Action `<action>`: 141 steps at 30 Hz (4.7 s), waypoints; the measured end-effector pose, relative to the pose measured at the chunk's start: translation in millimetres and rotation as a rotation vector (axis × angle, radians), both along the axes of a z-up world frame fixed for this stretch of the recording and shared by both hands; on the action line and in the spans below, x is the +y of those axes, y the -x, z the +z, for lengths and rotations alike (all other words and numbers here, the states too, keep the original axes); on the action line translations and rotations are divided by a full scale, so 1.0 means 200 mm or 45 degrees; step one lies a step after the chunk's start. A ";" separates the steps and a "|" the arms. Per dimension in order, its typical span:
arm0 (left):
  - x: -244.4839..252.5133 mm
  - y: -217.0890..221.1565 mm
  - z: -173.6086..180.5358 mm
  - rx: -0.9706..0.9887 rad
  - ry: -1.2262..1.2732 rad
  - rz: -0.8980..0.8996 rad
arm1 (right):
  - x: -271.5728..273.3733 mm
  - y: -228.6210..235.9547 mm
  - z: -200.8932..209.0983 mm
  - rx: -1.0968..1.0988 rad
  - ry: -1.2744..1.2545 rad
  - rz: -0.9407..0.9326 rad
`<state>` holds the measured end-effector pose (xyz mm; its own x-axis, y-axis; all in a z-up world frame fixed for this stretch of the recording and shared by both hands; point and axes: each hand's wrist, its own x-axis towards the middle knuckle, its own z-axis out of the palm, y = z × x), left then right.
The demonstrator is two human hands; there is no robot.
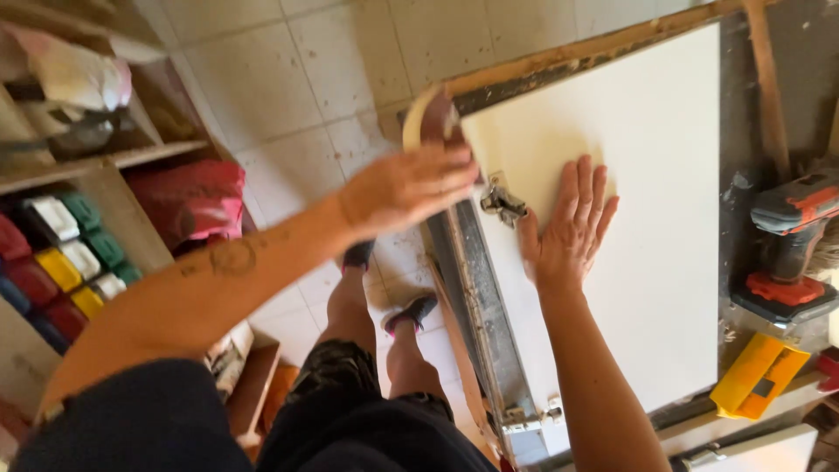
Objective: Sanding the edges of a white board with sandpaper
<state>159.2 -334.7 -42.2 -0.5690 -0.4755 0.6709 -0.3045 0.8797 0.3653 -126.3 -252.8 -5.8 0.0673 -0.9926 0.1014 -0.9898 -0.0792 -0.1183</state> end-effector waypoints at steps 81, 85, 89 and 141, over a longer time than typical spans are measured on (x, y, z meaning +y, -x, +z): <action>-0.10 -0.14 0.13 0.033 -0.234 0.273 | -0.01 -0.06 0.08 -0.078 -0.092 -0.054; 0.51 0.02 0.17 0.302 -0.838 -0.313 | -0.01 -0.05 0.10 -0.082 -0.091 -0.060; 0.88 -0.11 0.08 0.003 -0.625 -0.504 | 0.01 -0.05 0.09 -0.094 -0.125 -0.064; 2.04 0.52 0.21 0.524 -1.565 0.493 | 1.64 0.82 0.21 -0.585 0.042 0.081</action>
